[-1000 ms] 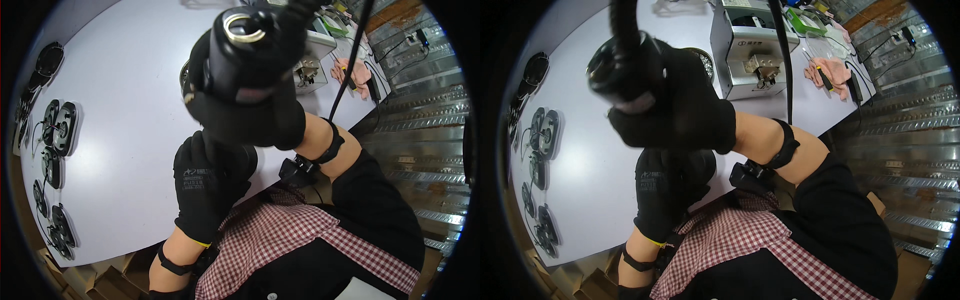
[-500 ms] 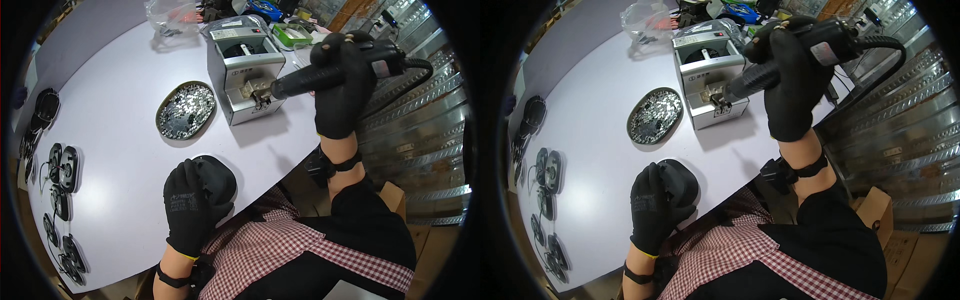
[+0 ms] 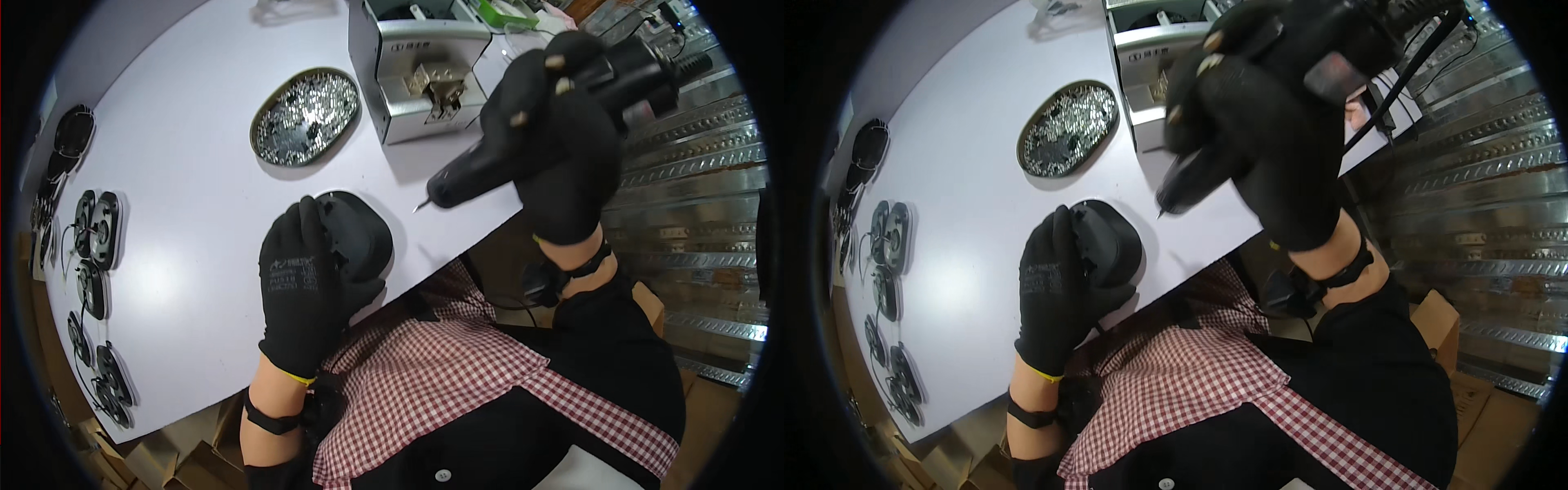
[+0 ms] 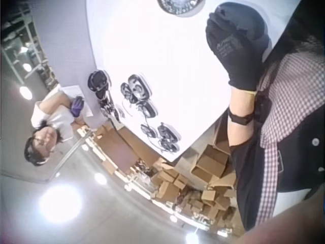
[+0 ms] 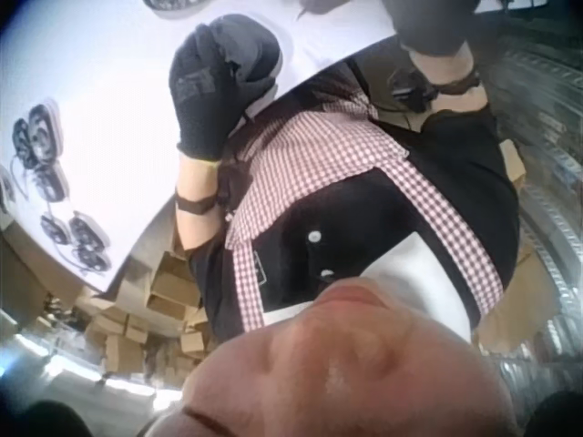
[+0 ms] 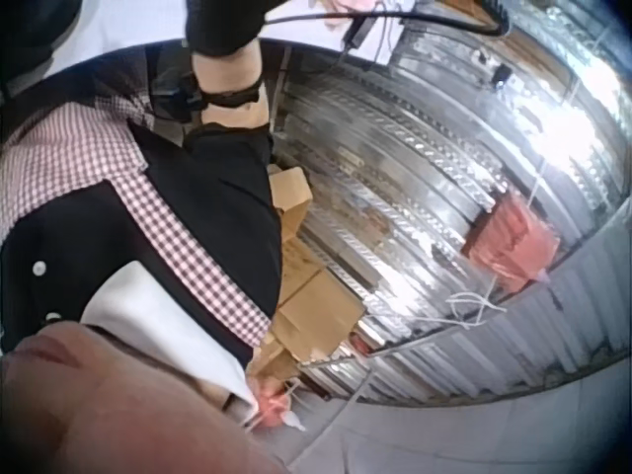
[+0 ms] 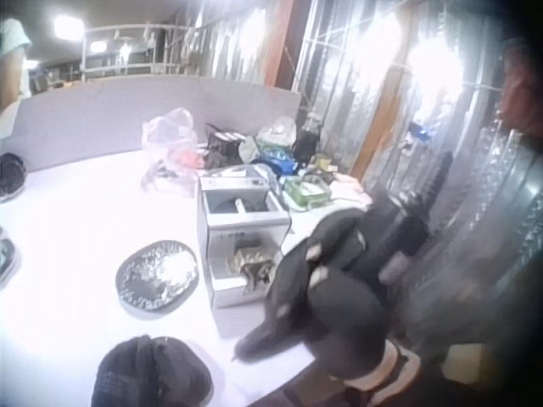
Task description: Assemble electronic housing by placing components and driving screws with an electric screwdriver.
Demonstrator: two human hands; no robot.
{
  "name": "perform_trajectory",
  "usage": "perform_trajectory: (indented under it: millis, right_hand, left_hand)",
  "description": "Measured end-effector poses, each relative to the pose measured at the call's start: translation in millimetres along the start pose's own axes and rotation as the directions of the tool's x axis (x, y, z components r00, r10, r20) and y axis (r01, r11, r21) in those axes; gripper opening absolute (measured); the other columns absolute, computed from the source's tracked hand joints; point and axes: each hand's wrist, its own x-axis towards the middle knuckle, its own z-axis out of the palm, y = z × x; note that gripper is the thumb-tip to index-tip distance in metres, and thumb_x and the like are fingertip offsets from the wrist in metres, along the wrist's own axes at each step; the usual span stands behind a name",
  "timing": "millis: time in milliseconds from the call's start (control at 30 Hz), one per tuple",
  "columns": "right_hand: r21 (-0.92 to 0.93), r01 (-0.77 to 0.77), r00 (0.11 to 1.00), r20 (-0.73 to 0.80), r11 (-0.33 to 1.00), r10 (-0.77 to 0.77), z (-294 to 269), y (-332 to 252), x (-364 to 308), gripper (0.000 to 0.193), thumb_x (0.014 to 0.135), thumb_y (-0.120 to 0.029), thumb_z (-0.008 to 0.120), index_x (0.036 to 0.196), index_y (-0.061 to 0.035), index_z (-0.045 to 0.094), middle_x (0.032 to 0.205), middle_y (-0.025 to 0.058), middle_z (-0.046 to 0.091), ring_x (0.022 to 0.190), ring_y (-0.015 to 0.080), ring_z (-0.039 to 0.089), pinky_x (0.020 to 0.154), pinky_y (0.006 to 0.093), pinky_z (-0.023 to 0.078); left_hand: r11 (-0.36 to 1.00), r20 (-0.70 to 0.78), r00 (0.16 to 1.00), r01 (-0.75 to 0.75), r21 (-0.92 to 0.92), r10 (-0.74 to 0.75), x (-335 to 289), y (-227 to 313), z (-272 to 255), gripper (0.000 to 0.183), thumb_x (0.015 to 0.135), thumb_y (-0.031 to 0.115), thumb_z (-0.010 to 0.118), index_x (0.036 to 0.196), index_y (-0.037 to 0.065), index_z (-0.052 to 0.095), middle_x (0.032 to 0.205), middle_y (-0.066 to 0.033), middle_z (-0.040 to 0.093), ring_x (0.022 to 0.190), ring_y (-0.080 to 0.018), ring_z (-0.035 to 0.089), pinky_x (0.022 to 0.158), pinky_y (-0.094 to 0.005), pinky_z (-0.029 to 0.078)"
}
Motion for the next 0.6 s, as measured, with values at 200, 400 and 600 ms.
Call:
perform_trajectory:
  millis: [200,400,600]
  right_hand:
    - [-0.054,-0.033,0.989,0.143,0.998,0.04,27,17,-22,0.028,0.089,-0.021,0.061,0.105,-0.0107,0.04,0.074,0.011,0.053,0.056,0.0174,0.05,0.048,0.0311,0.045]
    - [0.236,-0.07,0.99,0.133,0.969,0.039,37,31,-34,0.031,0.084,0.009,0.06,0.11,-0.0011,0.047,0.082,0.0152,0.063,0.072,0.0192,0.066,0.062,0.03,0.056]
    - [0.068,-0.093,0.841,0.54,0.993,0.042,25,32,-13,0.025,0.088,-0.013,0.064,0.099,-0.0079,0.042,0.064,0.013,0.056,0.05,0.0206,0.056,0.045,0.035,0.049]
  left_hand:
    - [1.0,-0.041,0.999,-0.018,0.006,0.018,-2,-3,5,0.106,0.057,0.033,0.087,0.138,-0.01,0.034,0.124,-0.0263,0.05,0.113,-0.0425,0.05,0.095,-0.0491,0.044]
    - [0.999,-0.031,0.999,0.007,-0.035,-0.008,-3,-2,4,0.104,0.059,0.037,0.086,0.136,-0.011,0.035,0.123,-0.0267,0.05,0.111,-0.0414,0.051,0.093,-0.0484,0.044]
    - [0.996,-0.064,0.997,0.041,-0.075,-0.046,-3,-2,8,0.097,0.058,0.034,0.081,0.133,-0.008,0.038,0.116,-0.0204,0.052,0.108,-0.0363,0.052,0.094,-0.0464,0.042]
